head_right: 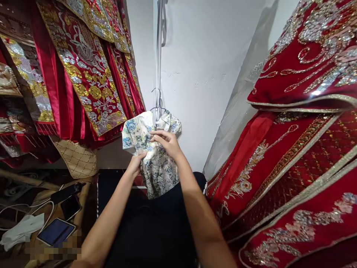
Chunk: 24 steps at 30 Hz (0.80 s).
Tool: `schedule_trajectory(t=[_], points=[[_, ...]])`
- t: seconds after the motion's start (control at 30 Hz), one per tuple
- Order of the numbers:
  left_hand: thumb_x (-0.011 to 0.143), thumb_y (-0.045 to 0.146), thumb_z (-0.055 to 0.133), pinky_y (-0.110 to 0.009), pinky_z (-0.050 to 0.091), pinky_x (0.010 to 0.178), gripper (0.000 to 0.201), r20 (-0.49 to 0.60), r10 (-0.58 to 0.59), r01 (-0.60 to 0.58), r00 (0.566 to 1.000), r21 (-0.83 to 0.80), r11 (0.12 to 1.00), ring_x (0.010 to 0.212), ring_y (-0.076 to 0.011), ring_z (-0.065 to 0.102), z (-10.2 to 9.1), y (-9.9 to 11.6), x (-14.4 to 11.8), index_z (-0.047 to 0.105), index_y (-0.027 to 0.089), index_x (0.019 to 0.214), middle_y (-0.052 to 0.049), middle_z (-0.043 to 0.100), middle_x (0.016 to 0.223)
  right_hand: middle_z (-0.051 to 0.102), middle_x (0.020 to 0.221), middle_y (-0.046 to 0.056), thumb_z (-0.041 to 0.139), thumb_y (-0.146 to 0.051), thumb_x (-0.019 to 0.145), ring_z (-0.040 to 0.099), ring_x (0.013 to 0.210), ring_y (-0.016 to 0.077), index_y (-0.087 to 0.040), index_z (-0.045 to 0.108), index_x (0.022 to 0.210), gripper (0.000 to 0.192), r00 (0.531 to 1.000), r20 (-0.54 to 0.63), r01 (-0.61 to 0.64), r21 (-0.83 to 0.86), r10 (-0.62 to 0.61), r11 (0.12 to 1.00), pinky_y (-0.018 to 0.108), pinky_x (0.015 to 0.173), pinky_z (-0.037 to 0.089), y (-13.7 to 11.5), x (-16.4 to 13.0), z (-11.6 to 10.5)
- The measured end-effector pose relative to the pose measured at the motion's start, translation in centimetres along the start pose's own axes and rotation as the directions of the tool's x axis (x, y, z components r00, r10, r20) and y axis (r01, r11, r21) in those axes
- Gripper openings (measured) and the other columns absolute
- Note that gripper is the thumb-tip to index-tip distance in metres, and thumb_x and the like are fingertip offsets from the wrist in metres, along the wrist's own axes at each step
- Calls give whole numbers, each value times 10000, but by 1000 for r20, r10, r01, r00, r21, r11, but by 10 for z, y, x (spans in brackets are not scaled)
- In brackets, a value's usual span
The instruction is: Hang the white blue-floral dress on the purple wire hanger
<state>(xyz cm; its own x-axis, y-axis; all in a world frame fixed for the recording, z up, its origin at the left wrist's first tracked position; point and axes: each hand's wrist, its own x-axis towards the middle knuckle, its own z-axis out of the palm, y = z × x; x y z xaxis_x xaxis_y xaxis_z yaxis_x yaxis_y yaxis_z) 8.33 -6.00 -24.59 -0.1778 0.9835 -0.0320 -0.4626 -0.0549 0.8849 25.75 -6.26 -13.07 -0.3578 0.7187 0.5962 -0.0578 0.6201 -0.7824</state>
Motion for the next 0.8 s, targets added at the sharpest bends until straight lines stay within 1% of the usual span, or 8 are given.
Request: schedule_trajectory(t=[0.03, 0.1, 0.17, 0.23, 0.33, 0.47, 0.6, 0.8], points=[[657, 272, 833, -385, 502, 980, 429, -11, 6, -6, 1000, 1, 1000, 1100, -285, 670, -3, 0, -4, 700, 125, 1038, -140, 719, 1162, 711, 864, 39, 630, -469, 858, 668, 818, 172, -218, 711, 1077, 343, 990, -124, -62, 91, 73, 994, 307, 785, 524, 17, -9, 7], [663, 291, 838, -396, 500, 987, 466, -17, 14, -14, 1000, 2, 1000, 1125, -294, 659, -7, 4, -13, 693, 128, 1074, -143, 710, 1186, 651, 747, -5, 671, -520, 793, 599, 643, 127, -220, 680, 1006, 368, 892, -359, -193, 250, 276, 949, 247, 613, 488, 52, -27, 25], [658, 297, 847, -413, 503, 986, 496, 1, 25, -25, 1000, 8, 1000, 1118, -306, 662, -10, 11, -21, 691, 122, 1095, -150, 708, 1187, 589, 674, -26, 697, -547, 751, 527, 550, 105, -209, 633, 882, 368, 852, -397, -237, 286, 340, 929, 224, 514, 426, 81, -42, 42], [656, 301, 851, -423, 505, 983, 506, 24, 48, -48, 999, 5, 999, 1091, -306, 673, -11, 20, -30, 693, 121, 1102, -148, 716, 1168, 540, 620, -35, 680, -582, 750, 481, 502, 98, -207, 577, 772, 390, 854, -376, -259, 291, 359, 921, 221, 472, 385, 95, -50, 54], [651, 294, 852, -414, 506, 979, 501, 76, 80, -80, 994, -6, 997, 1056, -296, 687, -7, 33, -43, 702, 124, 1098, -131, 732, 1131, 529, 608, -39, 681, -574, 757, 475, 508, 97, -211, 557, 753, 384, 873, -341, -260, 280, 349, 924, 217, 478, 369, 90, -51, 55], [651, 308, 850, -388, 508, 958, 471, 172, 90, -95, 981, 23, 995, 1032, -287, 693, 1, 46, -56, 716, 115, 1059, -124, 743, 1093, 542, 621, -38, 692, -488, 780, 469, 523, 97, -215, 589, 805, 293, 892, -328, -246, 224, 311, 943, 212, 486, 351, 65, -47, 40], [657, 324, 837, -400, 501, 960, 474, 140, 79, -90, 987, 72, 993, 1056, -301, 679, 4, 54, -63, 709, 114, 1063, -125, 739, 1093, 530, 612, -24, 619, -444, 841, 467, 533, 106, -205, 610, 768, 250, 910, -330, -208, 159, 250, 965, 225, 497, 352, 49, -51, 31], [720, 332, 796, -394, 463, 1022, 518, 85, 79, -97, 993, 229, 969, 1199, -316, 609, 5, 68, -76, 650, 147, 1181, -135, 674, 1258, 541, 627, -20, 645, -510, 833, 476, 540, 111, -204, 594, 798, 312, 892, -371, -225, 134, 259, 965, 236, 504, 361, 40, -59, 31]])
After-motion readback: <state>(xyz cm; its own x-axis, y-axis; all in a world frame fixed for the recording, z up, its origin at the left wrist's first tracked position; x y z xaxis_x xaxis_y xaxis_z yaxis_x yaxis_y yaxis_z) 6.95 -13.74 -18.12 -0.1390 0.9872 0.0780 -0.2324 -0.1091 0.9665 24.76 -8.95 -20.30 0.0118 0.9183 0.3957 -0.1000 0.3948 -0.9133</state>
